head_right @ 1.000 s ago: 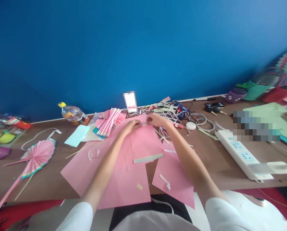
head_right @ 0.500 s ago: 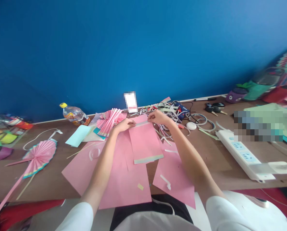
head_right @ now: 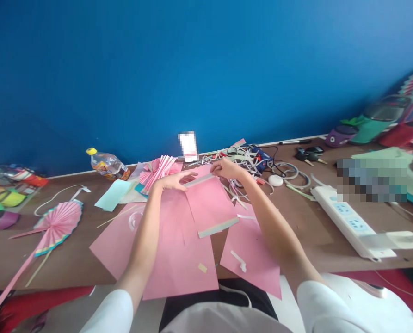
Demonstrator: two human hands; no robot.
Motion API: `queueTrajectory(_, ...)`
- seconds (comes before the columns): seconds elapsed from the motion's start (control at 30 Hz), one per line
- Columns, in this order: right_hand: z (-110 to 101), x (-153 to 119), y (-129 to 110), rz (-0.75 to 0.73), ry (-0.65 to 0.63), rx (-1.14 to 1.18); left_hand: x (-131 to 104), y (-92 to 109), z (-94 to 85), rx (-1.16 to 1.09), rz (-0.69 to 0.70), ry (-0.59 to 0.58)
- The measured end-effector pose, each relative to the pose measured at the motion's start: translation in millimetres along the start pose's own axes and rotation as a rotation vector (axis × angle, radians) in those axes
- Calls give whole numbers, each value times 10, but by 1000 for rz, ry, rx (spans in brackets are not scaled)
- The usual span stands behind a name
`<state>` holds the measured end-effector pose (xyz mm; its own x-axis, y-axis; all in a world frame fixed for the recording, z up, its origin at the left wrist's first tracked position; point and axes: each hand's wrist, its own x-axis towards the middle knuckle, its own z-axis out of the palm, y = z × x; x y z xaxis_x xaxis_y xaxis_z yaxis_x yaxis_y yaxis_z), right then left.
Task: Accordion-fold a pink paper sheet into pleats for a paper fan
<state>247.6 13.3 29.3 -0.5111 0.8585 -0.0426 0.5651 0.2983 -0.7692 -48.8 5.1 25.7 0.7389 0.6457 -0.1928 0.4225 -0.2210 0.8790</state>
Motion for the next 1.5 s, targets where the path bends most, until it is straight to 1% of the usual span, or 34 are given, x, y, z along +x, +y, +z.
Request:
queueTrajectory(0.03, 27, 8, -13, -6, -12, 23, 40, 48, 41, 21, -1, 25)
queueTrajectory(0.1, 86, 17, -68, -33, -12, 59, 158, 130, 160, 61, 15, 139)
queueTrajectory(0.2, 141, 13, -180, -89, 3, 69, 362, 177, 362, 88, 109, 316)
queueTrajectory(0.27, 118, 2, -207, -90, 59, 51, 461, 139, 450, 108, 119, 410)
queueTrajectory(0.33, 40, -11, -154, -57, 190, 22, 511, 54, 480, 106, 97, 466)
queueTrajectory(0.4, -69, -21, -34, -13, 339, -14, 526, -51, 469, 71, 92, 478)
queueTrajectory(0.47, -164, -27, 95, 48, 415, -68, 531, -147, 452, 16, 98, 467)
queueTrajectory(0.5, -195, -29, 143, 69, 416, -88, 537, -186, 450, -9, 102, 464)
queueTrajectory(0.57, -214, -31, 176, 61, 393, -121, 555, -242, 467, -37, 106, 469)
queueTrajectory(0.63, -185, -33, 132, 27, 304, -155, 579, -277, 502, -34, 91, 483)
queueTrajectory(0.7, -141, -32, 58, -3, 183, -186, 597, -300, 537, -21, 55, 490)
queueTrajectory(0.77, -116, -28, 21, -5, 121, -207, 603, -316, 557, -18, 22, 482)
queueTrajectory(0.8, -118, -25, 30, 5, 128, -218, 601, -323, 560, -19, 17, 468)
queueTrajectory(0.87, -157, -25, 109, 46, 204, -247, 595, -331, 557, -26, 33, 431)
queueTrajectory(0.93, -230, -40, 245, 113, 320, -295, 589, -329, 548, -23, 58, 408)
queueTrajectory(1.03, -348, -90, 452, 233, 424, -390, 582, -308, 533, 6, 83, 417)
queueTrajectory(1.1, -396, -126, 542, 267, 426, -428, 574, -285, 528, 22, 97, 422)
queueTrajectory(1.2, -396, -144, 577, 268, 377, -456, 555, -257, 531, 29, 97, 455)
queueTrajectory(1.3, -324, -111, 522, 229, 335, -479, 535, -251, 544, 22, 63, 497)
queueTrajectory(1.37, -256, -78, 470, 213, 326, -542, 527, -256, 553, 16, 53, 514)
queueTrajectory(1.5, -134, -45, 401, 299, 323, -759, 530, -266, 565, 57, 79, 547)
